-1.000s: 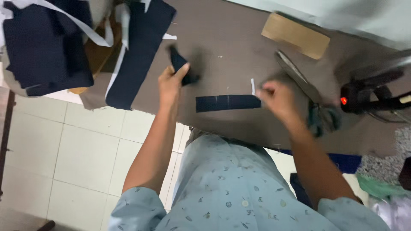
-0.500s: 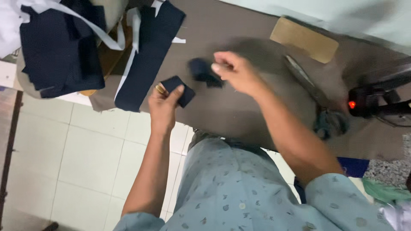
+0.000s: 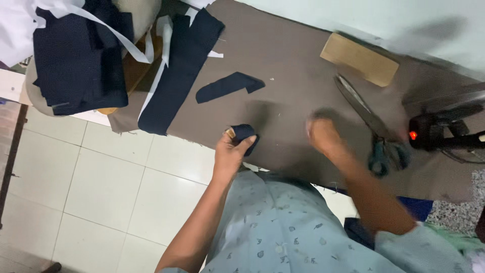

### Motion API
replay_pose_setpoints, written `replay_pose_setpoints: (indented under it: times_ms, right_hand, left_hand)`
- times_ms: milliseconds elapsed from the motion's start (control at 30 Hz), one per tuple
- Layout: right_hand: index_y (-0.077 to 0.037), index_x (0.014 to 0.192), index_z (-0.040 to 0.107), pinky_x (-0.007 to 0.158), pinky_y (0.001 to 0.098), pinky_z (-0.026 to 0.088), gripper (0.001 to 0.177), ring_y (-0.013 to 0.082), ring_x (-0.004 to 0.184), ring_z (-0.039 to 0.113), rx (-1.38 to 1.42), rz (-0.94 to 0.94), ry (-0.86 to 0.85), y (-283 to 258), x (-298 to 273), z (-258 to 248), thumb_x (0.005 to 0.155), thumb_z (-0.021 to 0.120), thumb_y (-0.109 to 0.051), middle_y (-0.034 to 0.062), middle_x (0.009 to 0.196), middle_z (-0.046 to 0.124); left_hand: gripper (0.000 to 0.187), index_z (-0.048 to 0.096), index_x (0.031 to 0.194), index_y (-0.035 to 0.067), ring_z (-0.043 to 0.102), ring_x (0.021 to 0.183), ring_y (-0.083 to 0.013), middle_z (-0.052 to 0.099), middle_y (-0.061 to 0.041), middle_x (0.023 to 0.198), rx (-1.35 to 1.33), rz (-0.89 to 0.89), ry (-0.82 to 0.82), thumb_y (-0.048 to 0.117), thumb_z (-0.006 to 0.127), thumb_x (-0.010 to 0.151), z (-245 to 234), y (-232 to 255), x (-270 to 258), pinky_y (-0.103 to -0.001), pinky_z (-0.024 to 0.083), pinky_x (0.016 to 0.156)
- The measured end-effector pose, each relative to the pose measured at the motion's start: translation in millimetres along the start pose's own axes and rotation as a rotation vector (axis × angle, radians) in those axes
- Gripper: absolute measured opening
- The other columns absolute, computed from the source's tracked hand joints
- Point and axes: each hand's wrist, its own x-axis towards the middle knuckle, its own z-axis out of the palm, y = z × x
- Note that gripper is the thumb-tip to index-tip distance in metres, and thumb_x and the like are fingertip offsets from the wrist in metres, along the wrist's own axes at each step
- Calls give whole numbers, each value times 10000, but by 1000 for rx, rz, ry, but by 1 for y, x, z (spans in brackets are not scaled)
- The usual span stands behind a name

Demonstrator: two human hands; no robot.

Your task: The person irons pieces of dark fabric using an iron and a wooden block, then cuts a strip of fabric and a piece of white interfacing with large shears before ironing them together.

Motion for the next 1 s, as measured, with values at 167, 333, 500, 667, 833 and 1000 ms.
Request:
replay_pose_setpoints:
  times_ms: [167,333,500,667,833,1000]
  right_hand:
    - [-74,1156,701,931,398,551,340,319,1049,679,-306,-117,-430,98,-182,-3,955,615,-334,136,1121,718]
    - [-96,807,682,687,276,472,315,143,648,544,-301,-366,429,163,-109,-38,1050,551,-246,52,676,630]
    - [-56,1368,583,952,459,463,403,340,1123,560,32,-370,881,154,-69,-31,1074,668,-319,146,1196,519]
    - [-48,1440,579,1077,523,394,444,401,1287,505,32,-576,713,82,-27,-50,1095,598,-328,221,1323,539]
    - [-93,1480,576,1130,533,338,483,394,1330,481,-63,-693,636,-4,-16,-110,1052,626,-310,206,1380,532]
    - [-214,1079,741,917,458,546,176,344,1038,715,79,-635,492,24,-63,-56,997,653,-343,90,1049,758]
  left_hand:
    - [309,724,1119,21,727,1035,-327,766,-219,1020,182,4,-40,172,841,876,1,-12,9,-518,577,850]
    - [338,680,1101,-64,702,1061,-392,719,-304,1005,209,107,-171,46,849,829,68,-6,-2,-513,554,792]
    - [286,721,1014,39,691,780,-110,775,-104,910,-423,33,-181,-39,849,771,112,-5,2,-247,575,608]
    - [580,588,1277,56,669,1041,-266,700,-158,1132,-153,-182,27,148,895,794,85,-60,44,-429,530,887]
    - [503,541,1384,19,709,1152,-314,717,-171,1183,278,-199,273,113,772,947,28,-36,32,-456,535,967]
    - [194,751,1157,109,746,1058,-312,779,-118,1058,707,19,344,172,730,974,-15,-20,52,-441,585,911]
